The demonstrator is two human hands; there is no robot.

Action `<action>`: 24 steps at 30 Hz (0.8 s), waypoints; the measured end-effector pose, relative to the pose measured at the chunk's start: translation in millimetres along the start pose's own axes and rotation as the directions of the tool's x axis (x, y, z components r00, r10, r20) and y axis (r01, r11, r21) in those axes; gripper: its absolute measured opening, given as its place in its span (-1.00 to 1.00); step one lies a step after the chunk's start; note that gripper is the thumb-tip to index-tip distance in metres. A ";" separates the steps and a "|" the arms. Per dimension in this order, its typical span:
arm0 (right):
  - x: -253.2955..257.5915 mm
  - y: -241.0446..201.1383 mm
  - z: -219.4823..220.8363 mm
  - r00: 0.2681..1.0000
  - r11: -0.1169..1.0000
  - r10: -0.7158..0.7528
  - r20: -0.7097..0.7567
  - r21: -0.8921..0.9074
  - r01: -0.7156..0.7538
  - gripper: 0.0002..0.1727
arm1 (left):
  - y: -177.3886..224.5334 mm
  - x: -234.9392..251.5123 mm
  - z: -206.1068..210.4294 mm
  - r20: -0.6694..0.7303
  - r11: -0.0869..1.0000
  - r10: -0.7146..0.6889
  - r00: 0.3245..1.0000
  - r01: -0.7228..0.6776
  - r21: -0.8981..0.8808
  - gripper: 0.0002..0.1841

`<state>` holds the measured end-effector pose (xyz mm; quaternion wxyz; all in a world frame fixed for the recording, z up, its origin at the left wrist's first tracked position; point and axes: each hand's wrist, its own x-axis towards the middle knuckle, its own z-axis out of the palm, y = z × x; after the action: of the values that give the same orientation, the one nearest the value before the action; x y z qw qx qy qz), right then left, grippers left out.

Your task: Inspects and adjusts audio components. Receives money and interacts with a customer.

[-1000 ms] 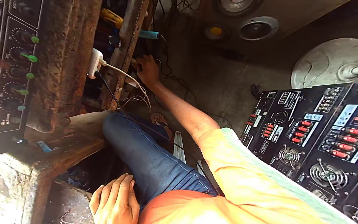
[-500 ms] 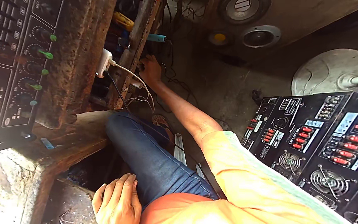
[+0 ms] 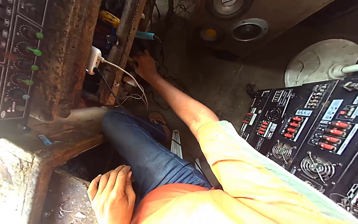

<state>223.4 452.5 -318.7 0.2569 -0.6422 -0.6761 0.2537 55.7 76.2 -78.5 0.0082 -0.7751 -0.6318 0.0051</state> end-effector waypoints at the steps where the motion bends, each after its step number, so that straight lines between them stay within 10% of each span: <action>1: -3.5 4.7 -2.8 1.000 1.000 -0.026 -0.015 0.007 0.026 -0.72 | -0.3 0.2 0.0 -0.009 1.000 0.001 1.000 -0.001 -0.005 -0.64; 5: -39.4 18.6 -10.5 0.981 0.971 0.100 -0.167 0.233 -0.059 -0.72 | -0.4 -0.7 -0.5 -0.019 1.000 -0.011 1.000 0.011 -0.022 -0.64; 10: -129.8 36.1 2.3 0.919 0.724 0.392 0.047 0.601 -0.339 -0.46 | 0.0 -0.4 -0.7 -0.006 1.000 -0.007 1.000 0.007 -0.004 -0.64; 16: -197.9 42.3 38.9 0.850 0.652 0.388 0.356 0.547 -0.526 -0.61 | -0.8 0.0 -0.2 -0.007 1.000 0.006 1.000 -0.006 -0.008 -0.62; 24: -174.7 49.9 40.4 0.831 0.544 0.434 0.348 0.633 -0.550 -0.50 | -0.6 0.3 0.4 -0.004 1.000 0.006 1.000 -0.006 0.004 -0.60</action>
<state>240.6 279.8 -385.9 0.3505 -0.6342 -0.3328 0.6035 55.2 76.7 -78.9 0.0112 -0.7769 -0.6295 0.0048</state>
